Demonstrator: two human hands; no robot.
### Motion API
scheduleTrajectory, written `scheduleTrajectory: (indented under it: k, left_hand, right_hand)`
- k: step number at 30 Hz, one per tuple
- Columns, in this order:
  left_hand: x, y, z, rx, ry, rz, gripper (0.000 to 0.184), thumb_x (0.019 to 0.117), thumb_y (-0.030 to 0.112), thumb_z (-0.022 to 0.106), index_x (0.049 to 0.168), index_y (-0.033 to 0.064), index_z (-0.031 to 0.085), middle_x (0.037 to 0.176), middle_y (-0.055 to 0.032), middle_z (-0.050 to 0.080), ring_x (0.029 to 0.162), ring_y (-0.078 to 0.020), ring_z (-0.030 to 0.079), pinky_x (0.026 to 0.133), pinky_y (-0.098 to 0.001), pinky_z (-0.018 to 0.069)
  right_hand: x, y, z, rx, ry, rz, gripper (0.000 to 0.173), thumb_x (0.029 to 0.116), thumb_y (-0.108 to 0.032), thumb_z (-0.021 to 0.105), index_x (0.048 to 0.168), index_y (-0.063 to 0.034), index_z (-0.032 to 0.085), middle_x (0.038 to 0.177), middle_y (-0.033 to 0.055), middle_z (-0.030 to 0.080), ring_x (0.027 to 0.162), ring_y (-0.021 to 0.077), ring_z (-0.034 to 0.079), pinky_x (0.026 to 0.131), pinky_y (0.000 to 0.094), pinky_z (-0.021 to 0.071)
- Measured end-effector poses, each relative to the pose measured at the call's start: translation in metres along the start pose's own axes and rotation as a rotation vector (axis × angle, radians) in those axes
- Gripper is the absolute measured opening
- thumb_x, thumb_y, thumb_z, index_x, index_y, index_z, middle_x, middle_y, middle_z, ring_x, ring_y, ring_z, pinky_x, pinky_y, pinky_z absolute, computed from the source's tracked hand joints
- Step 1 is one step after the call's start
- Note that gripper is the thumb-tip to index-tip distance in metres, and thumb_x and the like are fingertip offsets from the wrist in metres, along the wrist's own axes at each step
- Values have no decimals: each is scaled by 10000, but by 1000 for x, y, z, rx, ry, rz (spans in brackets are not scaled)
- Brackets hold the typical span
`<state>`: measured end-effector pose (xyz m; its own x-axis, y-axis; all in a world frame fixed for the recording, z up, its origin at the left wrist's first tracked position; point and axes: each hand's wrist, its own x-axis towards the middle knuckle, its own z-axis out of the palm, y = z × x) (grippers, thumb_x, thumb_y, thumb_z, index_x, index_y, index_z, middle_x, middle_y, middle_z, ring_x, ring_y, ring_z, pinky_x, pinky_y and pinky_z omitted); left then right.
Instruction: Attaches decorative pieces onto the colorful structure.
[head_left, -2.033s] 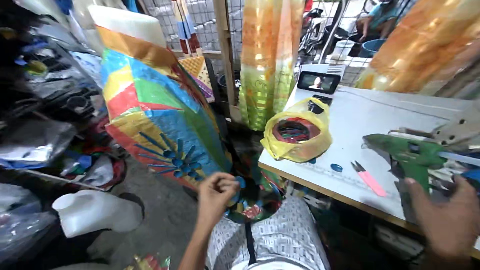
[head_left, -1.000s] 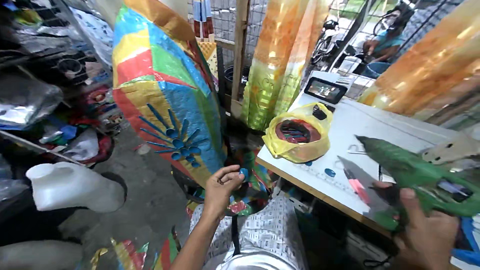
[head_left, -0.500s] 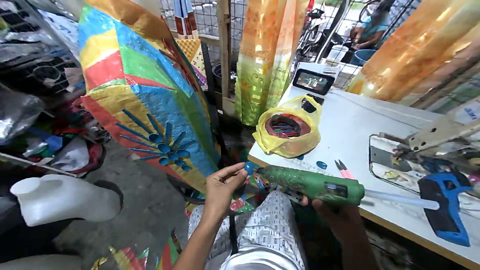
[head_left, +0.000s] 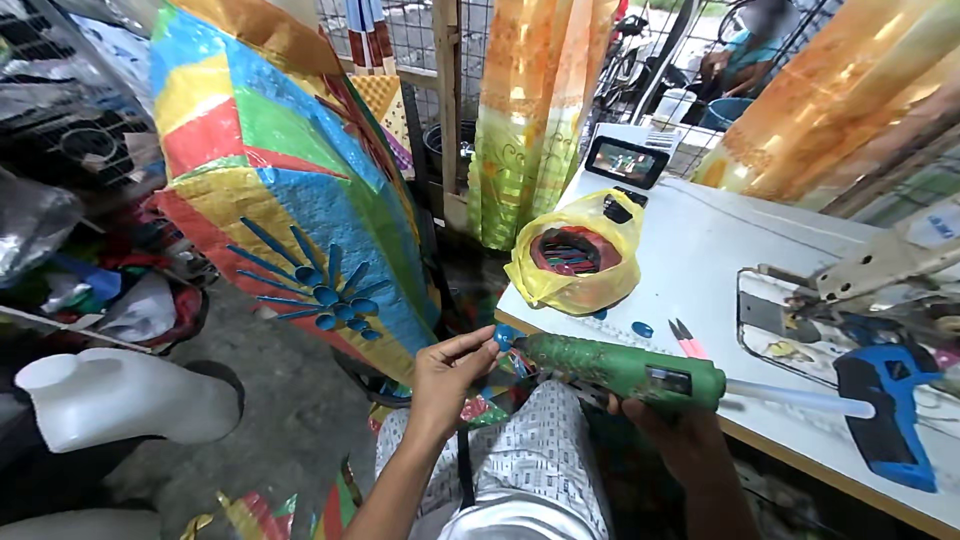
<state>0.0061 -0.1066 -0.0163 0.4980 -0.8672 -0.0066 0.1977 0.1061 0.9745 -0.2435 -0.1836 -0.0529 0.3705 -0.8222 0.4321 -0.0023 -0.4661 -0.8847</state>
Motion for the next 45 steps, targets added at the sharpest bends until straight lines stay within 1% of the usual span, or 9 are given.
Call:
scheduleTrajectory:
  k: [5,9,12,16,27,30,33,38,45]
  left_hand:
    - [1,-1,-2,-55,-37,-70,215,939,-52,661,1146,-63,719,1004,-99,762,848,-130,737,812,-263,618]
    - [-2,4,-4,-136,-22,-124,190,937,-80,645,1111,-56,717,948,-89,764,822,-132,739,789,-258,620]
    - [-3,2,-7,-154,0,-90,145,924,-101,629,1021,-9,683,843,-57,749,783,-137,743,755,-270,630]
    - [-2,-2,-1,-140,-6,-109,142,920,-107,616,991,11,650,795,-52,737,747,-139,738,729,-277,631]
    - [0,2,2,-356,-83,-322,209,997,-64,474,1120,37,609,843,-62,728,666,-82,704,622,-198,602]
    - [2,2,5,-449,-118,-435,200,1023,-40,454,1107,56,607,844,-48,721,675,-83,710,638,-199,610]
    - [5,-3,11,-503,-213,-525,197,1029,-6,459,1107,78,620,883,-51,735,718,-99,728,671,-214,618]
    - [2,-7,12,-546,-316,-552,156,987,32,539,1080,94,648,874,-65,738,700,-111,727,672,-227,621]
    - [-3,-6,-8,-619,-320,-517,142,969,29,602,1088,82,660,892,-86,736,725,-127,733,690,-239,624]
  right_hand:
    - [-6,-7,-6,-204,39,-57,422,886,-415,761,1159,-105,673,1046,-137,708,991,-123,628,896,115,538]
    - [-3,0,-44,-423,119,-143,453,871,-417,792,1152,-77,688,1062,-4,695,1018,-11,618,929,194,503]
    - [5,-10,-62,-548,407,112,584,890,-339,754,1200,137,619,1092,211,700,996,167,686,922,371,553]
    - [32,16,-91,-592,623,283,568,961,-327,700,1273,131,576,1125,287,671,1032,324,677,953,514,518]
    - [36,38,-114,-770,577,476,780,927,-478,701,1432,76,488,1348,364,551,1271,553,503,1058,743,318]
    - [11,15,-75,-770,714,156,451,985,-254,653,1189,148,631,1137,359,624,1029,453,605,928,553,476]
    - [5,5,-21,-723,452,-267,211,982,-148,634,993,38,734,952,187,724,914,221,696,861,314,552]
    - [40,9,30,-560,180,-535,164,989,-257,662,990,-148,784,893,28,722,896,136,659,834,240,523]
    - [69,4,62,-399,20,-778,107,993,-165,664,1027,-167,766,925,30,715,891,146,641,819,268,512]
